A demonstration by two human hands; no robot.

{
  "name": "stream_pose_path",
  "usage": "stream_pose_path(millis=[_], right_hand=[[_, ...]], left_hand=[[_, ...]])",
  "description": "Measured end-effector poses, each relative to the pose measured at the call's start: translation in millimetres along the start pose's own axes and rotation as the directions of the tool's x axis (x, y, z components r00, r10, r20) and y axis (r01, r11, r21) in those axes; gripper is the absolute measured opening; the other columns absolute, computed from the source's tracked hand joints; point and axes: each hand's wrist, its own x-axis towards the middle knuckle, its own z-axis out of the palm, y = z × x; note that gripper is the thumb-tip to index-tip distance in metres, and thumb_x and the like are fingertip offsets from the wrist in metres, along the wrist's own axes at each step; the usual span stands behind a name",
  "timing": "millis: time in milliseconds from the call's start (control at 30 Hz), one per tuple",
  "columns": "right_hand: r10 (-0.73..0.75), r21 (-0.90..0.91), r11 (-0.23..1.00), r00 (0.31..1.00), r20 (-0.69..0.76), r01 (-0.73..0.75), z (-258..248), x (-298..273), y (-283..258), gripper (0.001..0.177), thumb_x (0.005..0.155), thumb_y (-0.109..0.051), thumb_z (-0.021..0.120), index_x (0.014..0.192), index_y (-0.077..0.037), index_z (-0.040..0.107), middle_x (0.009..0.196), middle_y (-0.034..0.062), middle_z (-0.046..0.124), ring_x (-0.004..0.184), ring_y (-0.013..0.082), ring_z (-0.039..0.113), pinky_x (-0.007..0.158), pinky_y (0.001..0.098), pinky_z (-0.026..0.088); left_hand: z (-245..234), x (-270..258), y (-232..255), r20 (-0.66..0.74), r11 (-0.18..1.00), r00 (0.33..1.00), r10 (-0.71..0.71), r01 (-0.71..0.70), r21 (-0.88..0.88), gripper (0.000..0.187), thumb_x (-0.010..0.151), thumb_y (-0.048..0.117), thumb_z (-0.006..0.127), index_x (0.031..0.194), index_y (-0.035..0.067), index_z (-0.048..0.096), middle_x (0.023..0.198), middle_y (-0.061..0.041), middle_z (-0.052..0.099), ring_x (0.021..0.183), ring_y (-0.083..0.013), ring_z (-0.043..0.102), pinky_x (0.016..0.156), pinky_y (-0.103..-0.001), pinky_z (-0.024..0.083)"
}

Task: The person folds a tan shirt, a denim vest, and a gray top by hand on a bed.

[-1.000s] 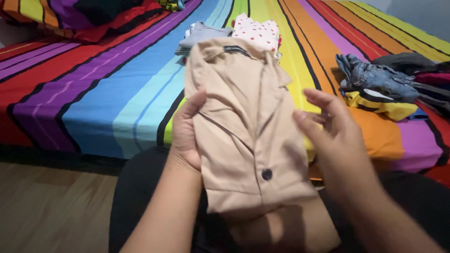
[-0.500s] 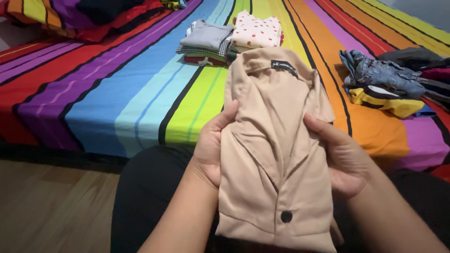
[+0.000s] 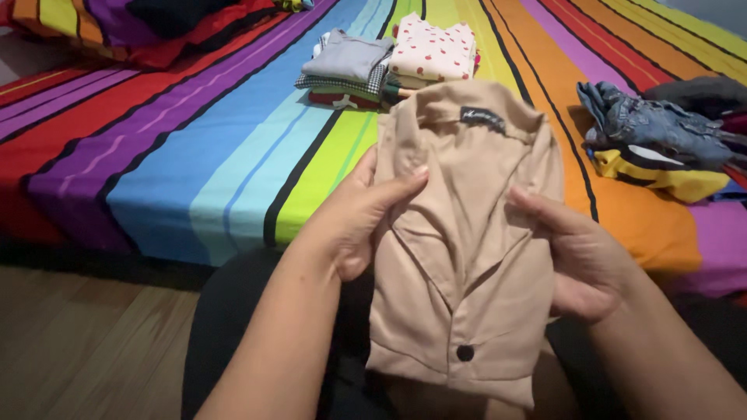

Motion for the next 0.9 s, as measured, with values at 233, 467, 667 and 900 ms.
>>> stream_pose_path(millis=[233, 467, 667, 900], right_hand=[[-0.081, 0.006, 0.997, 0.994, 0.073, 0.081, 8.8, 30.8, -24.1, 0.057, 0.098, -0.038, 0.062, 0.145, -0.006, 0.054, 0.144, 0.0190, 0.059, 0.129, 0.0368, 0.058, 0.106, 0.0618, 0.044], [-0.091, 0.200, 0.979, 0.935, 0.344, 0.022, -15.6, 61.2, -62.4, 0.059, 0.112, -0.038, 0.047, 0.155, 0.002, 0.045, 0.156, 0.0254, 0.048, 0.141, 0.0434, 0.049, 0.118, 0.0611, 0.032], [-0.256, 0.107, 0.967, 0.900, 0.353, 0.233, -36.6, 91.7, -130.6, 0.058, 0.117, -0.033, 0.042, 0.162, 0.004, 0.041, 0.162, 0.0263, 0.047, 0.146, 0.0442, 0.046, 0.123, 0.0610, 0.031], [-0.235, 0.116, 0.972, 0.861, 0.452, 0.205, -40.9, 149.8, -223.0, 0.056, 0.120, -0.030, 0.037, 0.165, 0.003, 0.036, 0.166, 0.0295, 0.044, 0.151, 0.0482, 0.043, 0.127, 0.0635, 0.028]], left_hand=[[5.4, 35.2, 9.3, 0.060, 0.984, 0.989, 0.136, -0.142, 0.105, 0.062, 0.094, 0.006, 0.067, 0.151, 0.009, 0.045, 0.135, -0.010, 0.063, 0.119, -0.0174, 0.064, 0.102, -0.034, 0.053], [-5.2, 77.9, 35.3, -0.025, 0.968, 0.999, 0.044, -0.037, 0.247, 0.058, 0.093, 0.031, 0.059, 0.148, 0.015, 0.047, 0.134, -0.008, 0.065, 0.116, -0.0222, 0.066, 0.091, -0.041, 0.056], [-61.6, 116.5, 22.5, -0.221, 0.433, 0.952, 0.210, 0.113, 0.895, 0.070, 0.098, 0.065, 0.038, 0.158, 0.029, 0.036, 0.162, -0.007, 0.038, 0.150, -0.0302, 0.032, 0.119, -0.060, 0.022], [-89.1, 94.2, -25.6, -0.331, -0.334, 0.916, 0.225, 0.392, 0.857, 0.067, 0.095, 0.057, 0.045, 0.157, 0.034, 0.036, 0.169, -0.010, 0.017, 0.156, -0.0437, 0.005, 0.104, -0.082, -0.004]])
